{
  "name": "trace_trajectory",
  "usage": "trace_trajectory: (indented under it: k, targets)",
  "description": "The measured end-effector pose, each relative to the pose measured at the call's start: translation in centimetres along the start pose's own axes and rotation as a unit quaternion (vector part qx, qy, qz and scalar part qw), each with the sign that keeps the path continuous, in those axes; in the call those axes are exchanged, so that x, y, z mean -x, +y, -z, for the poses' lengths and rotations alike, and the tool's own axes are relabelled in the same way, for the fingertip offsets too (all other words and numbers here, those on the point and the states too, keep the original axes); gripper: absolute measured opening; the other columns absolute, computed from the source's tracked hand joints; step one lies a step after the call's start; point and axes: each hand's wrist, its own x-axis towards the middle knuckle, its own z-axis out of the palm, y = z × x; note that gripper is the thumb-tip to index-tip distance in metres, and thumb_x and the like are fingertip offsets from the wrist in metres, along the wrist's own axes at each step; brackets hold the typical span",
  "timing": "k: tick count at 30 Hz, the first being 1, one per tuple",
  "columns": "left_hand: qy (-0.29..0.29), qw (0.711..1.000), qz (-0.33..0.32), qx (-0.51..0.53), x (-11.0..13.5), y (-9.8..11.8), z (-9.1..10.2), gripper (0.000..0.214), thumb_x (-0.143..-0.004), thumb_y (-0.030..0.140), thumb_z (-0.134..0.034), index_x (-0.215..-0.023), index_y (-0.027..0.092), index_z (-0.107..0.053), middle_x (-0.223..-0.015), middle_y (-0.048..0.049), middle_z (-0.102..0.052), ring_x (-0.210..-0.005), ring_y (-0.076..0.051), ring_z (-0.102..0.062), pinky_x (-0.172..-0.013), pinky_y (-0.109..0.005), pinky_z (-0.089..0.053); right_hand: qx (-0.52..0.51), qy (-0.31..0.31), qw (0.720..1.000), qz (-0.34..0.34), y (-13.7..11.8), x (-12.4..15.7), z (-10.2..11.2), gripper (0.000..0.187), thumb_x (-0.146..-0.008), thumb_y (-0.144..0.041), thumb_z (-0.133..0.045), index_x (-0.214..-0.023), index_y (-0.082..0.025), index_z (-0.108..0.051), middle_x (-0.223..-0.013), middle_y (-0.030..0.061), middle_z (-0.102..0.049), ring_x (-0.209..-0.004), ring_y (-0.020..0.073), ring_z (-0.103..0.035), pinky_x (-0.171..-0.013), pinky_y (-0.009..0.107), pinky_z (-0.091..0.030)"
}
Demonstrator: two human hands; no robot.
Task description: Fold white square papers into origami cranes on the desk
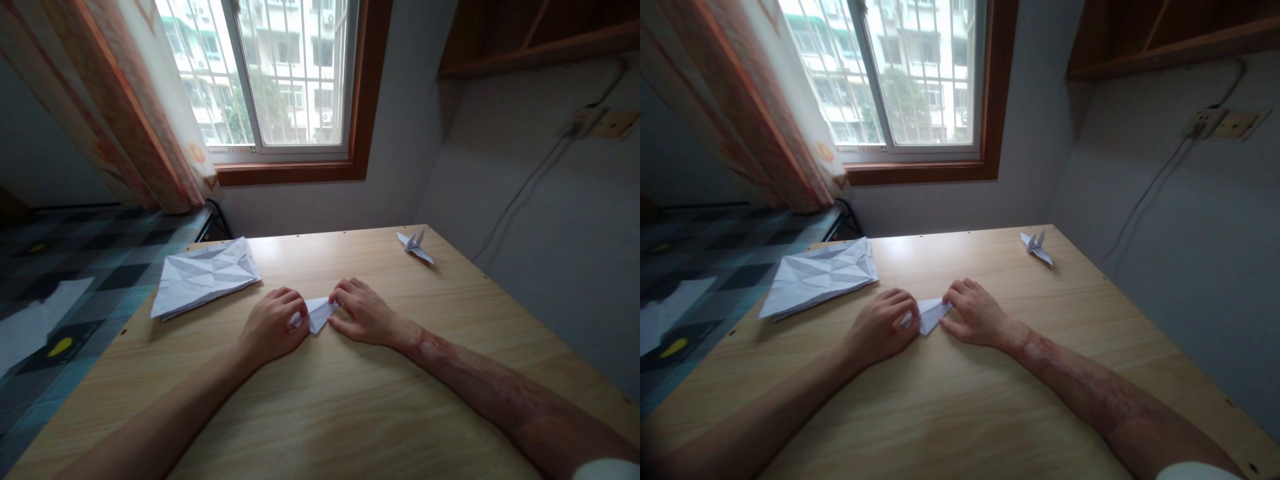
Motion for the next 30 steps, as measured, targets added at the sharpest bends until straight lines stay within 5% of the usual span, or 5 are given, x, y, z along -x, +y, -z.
trace_trajectory:
  k: [4, 12, 17, 25, 30]
  targets:
    - [-0.014, 1.0, 0.004, -0.006, 0.1, -0.3, -0.3, 0.006, -0.094, 0.017, -0.07, -0.095, 0.022, -0.074, -0.102, -0.006, -0.079, -0.096, -0.025, -0.069, -0.089, -0.04, -0.057, -0.008, 0.023, 1.0, 0.005, 0.0, 0.0, 0.0, 0.015, -0.099, -0.029, -0.078, -0.095, -0.022, -0.065, -0.104, 0.007, -0.07, -0.1, 0.0261, -0.062, -0.093, 0.041, -0.05]
    - [-0.012, 1.0, -0.01, -0.014, 0.2, -0.7, -0.8, 0.018, -0.109, 0.023, -0.06, -0.108, 0.023, -0.078, -0.113, -0.0077, -0.082, -0.103, -0.027, -0.073, -0.095, -0.044, -0.058, 0.009, 0.055, 0.998, 0.03, 0.7, 0.1, -0.4, 0.03, -0.102, -0.026, -0.072, -0.073, -0.023, -0.064, -0.077, 0.0025, -0.068, -0.079, 0.0214, -0.06, -0.082, 0.038, -0.047]
    - [-0.044, 0.997, -0.035, 0.055, 0.3, -1.1, -1.1, 0.039, -0.104, 0.012, -0.054, -0.135, 0.025, -0.074, -0.145, -0.0089, -0.076, -0.125, -0.027, -0.073, -0.108, -0.044, -0.059, -0.013, 0.053, 0.998, 0.03, 0.4, 0.0, 0.0, 0.006, -0.101, -0.026, -0.073, -0.1, -0.024, -0.079, -0.1, 0.0057, -0.076, -0.094, 0.0238, -0.067, -0.092, 0.04, -0.052]
    - [-0.069, 0.995, 0.01, 0.067, 0.3, -0.5, -0.7, 0.015, -0.103, 0.032, -0.066, -0.116, 0.025, -0.068, -0.148, -0.0106, -0.074, -0.134, -0.031, -0.072, -0.112, -0.05, -0.058, -0.033, -0.01, 0.999, 0.003, 1.2, -0.1, 0.1, 0.062, -0.092, -0.043, -0.086, -0.147, -0.023, -0.066, -0.153, 0.0145, -0.067, -0.14, 0.0339, -0.061, -0.122, 0.052, -0.049]
    - [-0.058, 0.997, 0.007, 0.058, 0.2, -0.2, -0.4, 0.039, -0.092, 0.056, -0.081, -0.106, 0.024, -0.064, -0.143, -0.0131, -0.075, -0.131, -0.035, -0.072, -0.111, -0.054, -0.057, -0.008, -0.04, 0.999, -0.001, 1.2, -0.1, -0.1, 0.075, -0.094, -0.058, -0.083, -0.156, -0.021, -0.063, -0.158, 0.0156, -0.066, -0.149, 0.0367, -0.057, -0.128, 0.056, -0.043]
